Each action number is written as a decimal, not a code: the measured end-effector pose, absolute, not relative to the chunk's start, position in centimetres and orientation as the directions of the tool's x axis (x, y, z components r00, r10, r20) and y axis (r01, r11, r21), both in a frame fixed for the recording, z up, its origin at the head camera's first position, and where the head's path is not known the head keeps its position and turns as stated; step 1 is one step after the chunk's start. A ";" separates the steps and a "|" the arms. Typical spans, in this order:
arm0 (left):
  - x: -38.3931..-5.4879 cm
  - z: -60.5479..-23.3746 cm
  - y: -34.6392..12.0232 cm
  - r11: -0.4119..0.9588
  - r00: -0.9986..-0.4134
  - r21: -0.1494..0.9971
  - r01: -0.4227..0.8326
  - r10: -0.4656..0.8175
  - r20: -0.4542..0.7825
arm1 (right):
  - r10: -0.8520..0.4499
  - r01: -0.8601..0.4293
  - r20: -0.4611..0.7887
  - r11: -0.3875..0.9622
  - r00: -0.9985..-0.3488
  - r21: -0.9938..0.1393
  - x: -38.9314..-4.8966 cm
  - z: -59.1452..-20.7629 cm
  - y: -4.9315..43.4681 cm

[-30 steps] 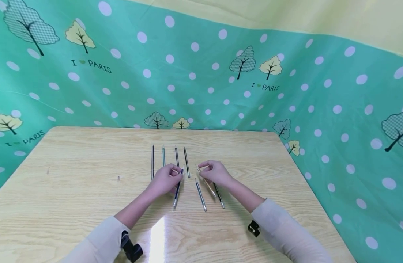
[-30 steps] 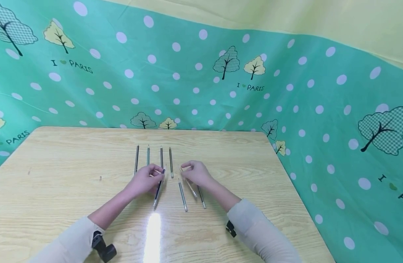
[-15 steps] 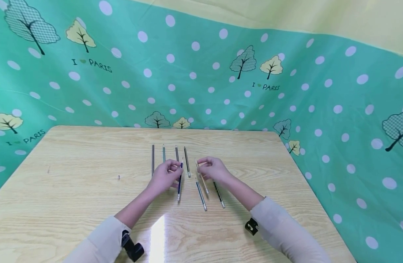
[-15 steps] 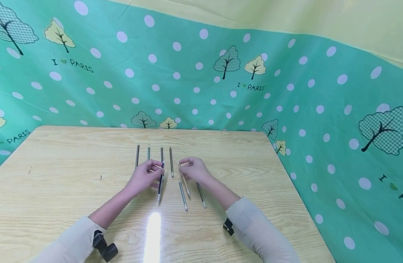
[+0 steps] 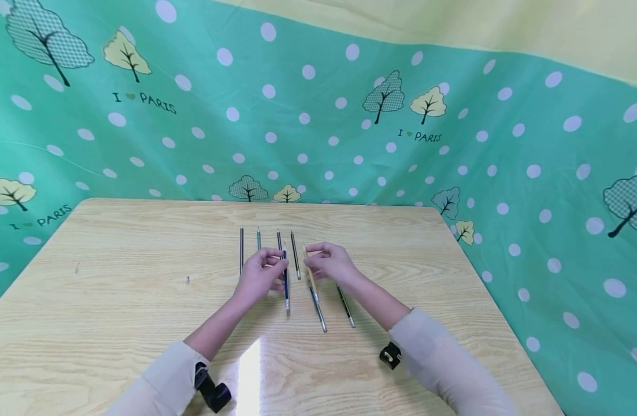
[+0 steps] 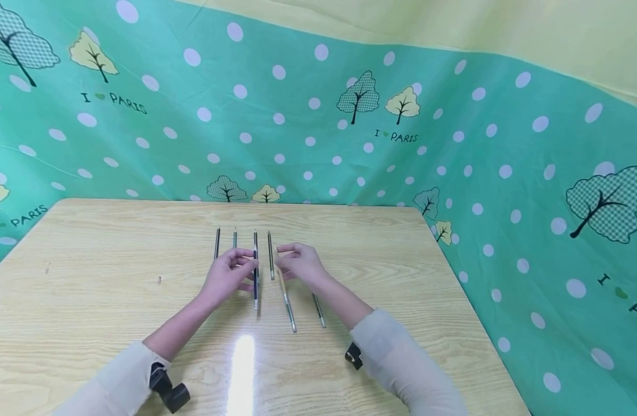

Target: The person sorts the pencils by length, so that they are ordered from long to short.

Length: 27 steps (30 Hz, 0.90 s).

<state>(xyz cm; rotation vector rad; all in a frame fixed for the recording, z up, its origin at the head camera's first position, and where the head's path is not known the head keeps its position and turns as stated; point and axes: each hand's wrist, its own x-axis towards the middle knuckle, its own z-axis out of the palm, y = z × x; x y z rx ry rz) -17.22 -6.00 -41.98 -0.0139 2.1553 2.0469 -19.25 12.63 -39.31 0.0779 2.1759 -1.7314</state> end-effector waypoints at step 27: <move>-17.8 -42.4 -5.8 -0.023 -0.987 0.989 -0.147 0.073 -0.145 | -0.210 0.235 -0.265 0.155 -0.941 -0.959 -19.1 -39.8 10.6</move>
